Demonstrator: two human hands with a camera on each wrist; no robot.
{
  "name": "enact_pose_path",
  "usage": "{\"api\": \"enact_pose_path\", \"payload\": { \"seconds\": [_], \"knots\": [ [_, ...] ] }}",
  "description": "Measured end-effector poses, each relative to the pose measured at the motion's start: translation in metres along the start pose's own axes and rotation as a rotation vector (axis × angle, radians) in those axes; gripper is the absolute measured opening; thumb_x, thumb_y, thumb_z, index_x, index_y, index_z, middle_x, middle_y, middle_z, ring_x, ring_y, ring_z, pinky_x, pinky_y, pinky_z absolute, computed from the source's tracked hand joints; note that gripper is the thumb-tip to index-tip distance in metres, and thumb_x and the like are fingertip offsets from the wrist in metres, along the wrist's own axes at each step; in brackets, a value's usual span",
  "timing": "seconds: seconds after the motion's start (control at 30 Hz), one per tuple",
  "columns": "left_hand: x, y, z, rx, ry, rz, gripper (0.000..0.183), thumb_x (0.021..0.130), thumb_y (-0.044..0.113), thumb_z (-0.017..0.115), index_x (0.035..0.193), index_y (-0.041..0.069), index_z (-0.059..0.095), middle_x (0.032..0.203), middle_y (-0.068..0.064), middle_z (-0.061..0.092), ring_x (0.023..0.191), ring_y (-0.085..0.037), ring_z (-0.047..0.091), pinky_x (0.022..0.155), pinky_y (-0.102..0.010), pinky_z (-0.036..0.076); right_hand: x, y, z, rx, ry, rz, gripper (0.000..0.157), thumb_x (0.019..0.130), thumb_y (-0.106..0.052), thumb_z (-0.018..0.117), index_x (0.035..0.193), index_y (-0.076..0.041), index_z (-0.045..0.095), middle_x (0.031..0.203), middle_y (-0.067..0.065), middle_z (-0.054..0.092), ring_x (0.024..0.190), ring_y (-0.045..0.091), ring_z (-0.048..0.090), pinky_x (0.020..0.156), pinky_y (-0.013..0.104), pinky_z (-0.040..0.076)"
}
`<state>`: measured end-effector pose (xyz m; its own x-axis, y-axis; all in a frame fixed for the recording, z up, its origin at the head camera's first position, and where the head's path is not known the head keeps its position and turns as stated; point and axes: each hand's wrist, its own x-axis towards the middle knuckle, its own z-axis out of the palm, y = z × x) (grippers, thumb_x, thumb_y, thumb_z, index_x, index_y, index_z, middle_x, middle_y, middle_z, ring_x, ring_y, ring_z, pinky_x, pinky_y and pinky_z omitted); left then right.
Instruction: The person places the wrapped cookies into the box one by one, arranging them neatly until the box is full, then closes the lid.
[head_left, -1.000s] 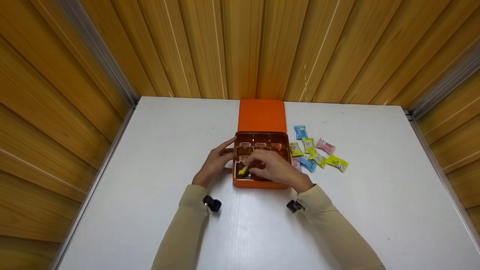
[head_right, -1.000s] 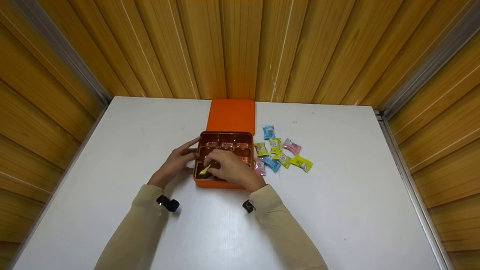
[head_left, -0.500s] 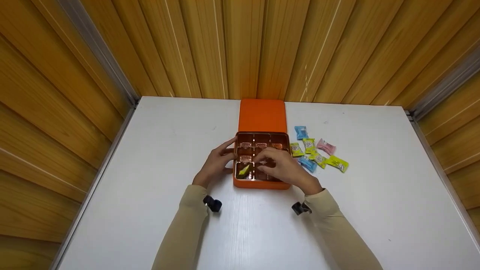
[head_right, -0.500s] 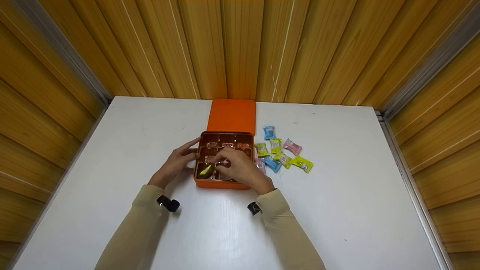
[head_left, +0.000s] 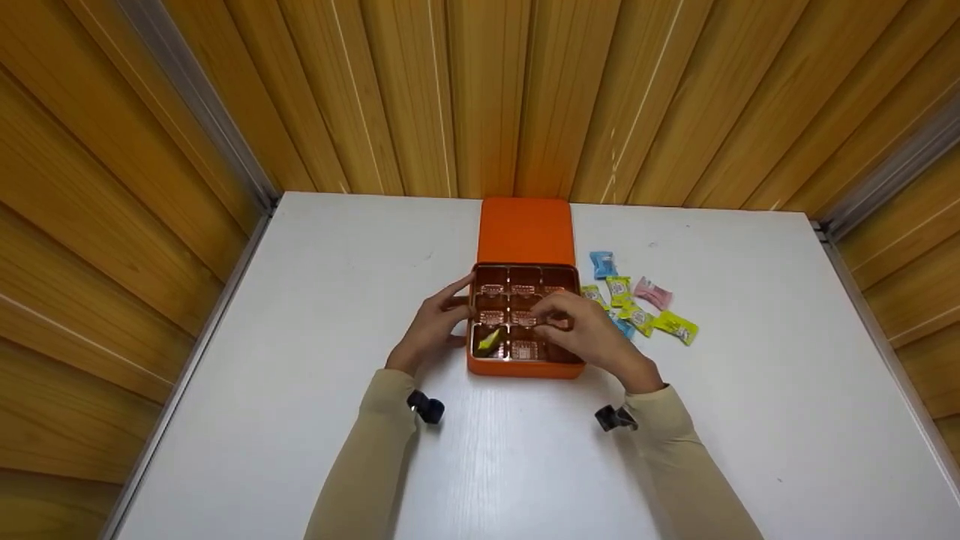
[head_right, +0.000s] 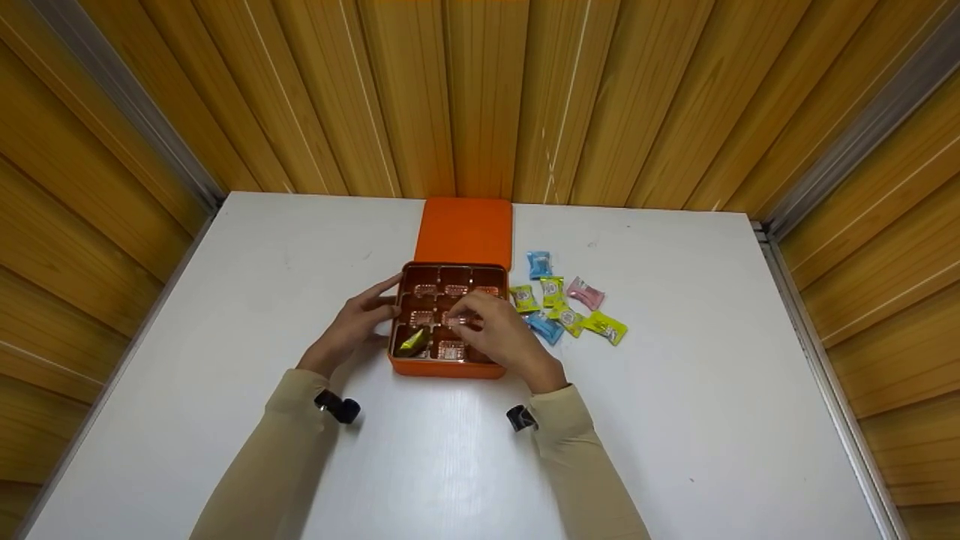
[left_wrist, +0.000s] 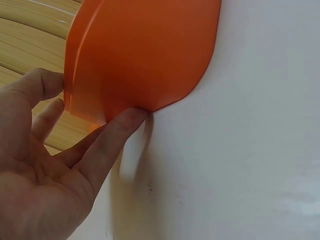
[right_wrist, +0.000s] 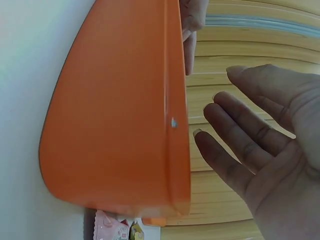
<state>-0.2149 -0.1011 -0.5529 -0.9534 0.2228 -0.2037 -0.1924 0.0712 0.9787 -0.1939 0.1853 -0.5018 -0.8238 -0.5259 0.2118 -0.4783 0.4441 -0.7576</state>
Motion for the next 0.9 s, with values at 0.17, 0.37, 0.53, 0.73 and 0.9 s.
{"api": "enact_pose_path", "payload": {
  "seconds": [0.17, 0.37, 0.53, 0.73, 0.9],
  "knots": [
    [0.000, 0.000, 0.001, 0.014, 0.003, 0.012, 0.065, 0.102, 0.013, 0.063, 0.162, 0.033, 0.049, 0.141, -0.019, 0.062, 0.123, -0.032, 0.063, 0.077, -0.048, 0.064, -0.005, 0.003, -0.006, -0.012, 0.033, 0.022, 0.020, 0.097, -0.004, 0.078, 0.116, -0.007, 0.075, 0.118, 0.006, 0.072, 0.104, 0.033, 0.067, 0.094, 0.055, 0.056],
    [0.001, -0.001, 0.001, 0.010, 0.004, 0.007, 0.064, 0.102, 0.014, 0.064, 0.161, 0.034, 0.049, 0.142, -0.018, 0.062, 0.124, -0.032, 0.063, 0.080, -0.047, 0.064, -0.012, 0.008, -0.010, -0.018, 0.088, 0.057, 0.023, 0.094, -0.002, 0.081, 0.116, -0.009, 0.077, 0.115, 0.002, 0.073, 0.110, 0.027, 0.067, 0.100, 0.052, 0.054],
    [0.001, -0.001, 0.001, 0.001, 0.000, 0.008, 0.064, 0.102, 0.015, 0.065, 0.161, 0.033, 0.049, 0.143, -0.020, 0.061, 0.126, -0.033, 0.063, 0.081, -0.047, 0.064, -0.016, 0.009, -0.014, -0.013, 0.109, 0.084, 0.023, 0.094, -0.004, 0.081, 0.116, -0.009, 0.077, 0.116, -0.002, 0.072, 0.114, 0.025, 0.066, 0.102, 0.050, 0.054],
    [0.001, -0.002, 0.000, -0.017, -0.003, 0.006, 0.065, 0.102, 0.013, 0.064, 0.161, 0.033, 0.049, 0.143, -0.019, 0.061, 0.125, -0.033, 0.063, 0.080, -0.047, 0.064, -0.020, 0.015, -0.018, 0.015, 0.143, 0.084, 0.022, 0.094, -0.001, 0.080, 0.115, -0.008, 0.076, 0.116, 0.002, 0.072, 0.111, 0.025, 0.068, 0.099, 0.055, 0.055],
    [0.000, -0.002, 0.000, -0.015, -0.001, 0.000, 0.065, 0.102, 0.013, 0.064, 0.161, 0.034, 0.049, 0.143, -0.019, 0.060, 0.124, -0.032, 0.063, 0.080, -0.046, 0.064, -0.025, 0.020, -0.023, 0.052, 0.166, 0.119, 0.021, 0.095, -0.003, 0.079, 0.116, -0.006, 0.076, 0.121, 0.004, 0.072, 0.114, 0.027, 0.068, 0.099, 0.055, 0.056]
  ]
}}
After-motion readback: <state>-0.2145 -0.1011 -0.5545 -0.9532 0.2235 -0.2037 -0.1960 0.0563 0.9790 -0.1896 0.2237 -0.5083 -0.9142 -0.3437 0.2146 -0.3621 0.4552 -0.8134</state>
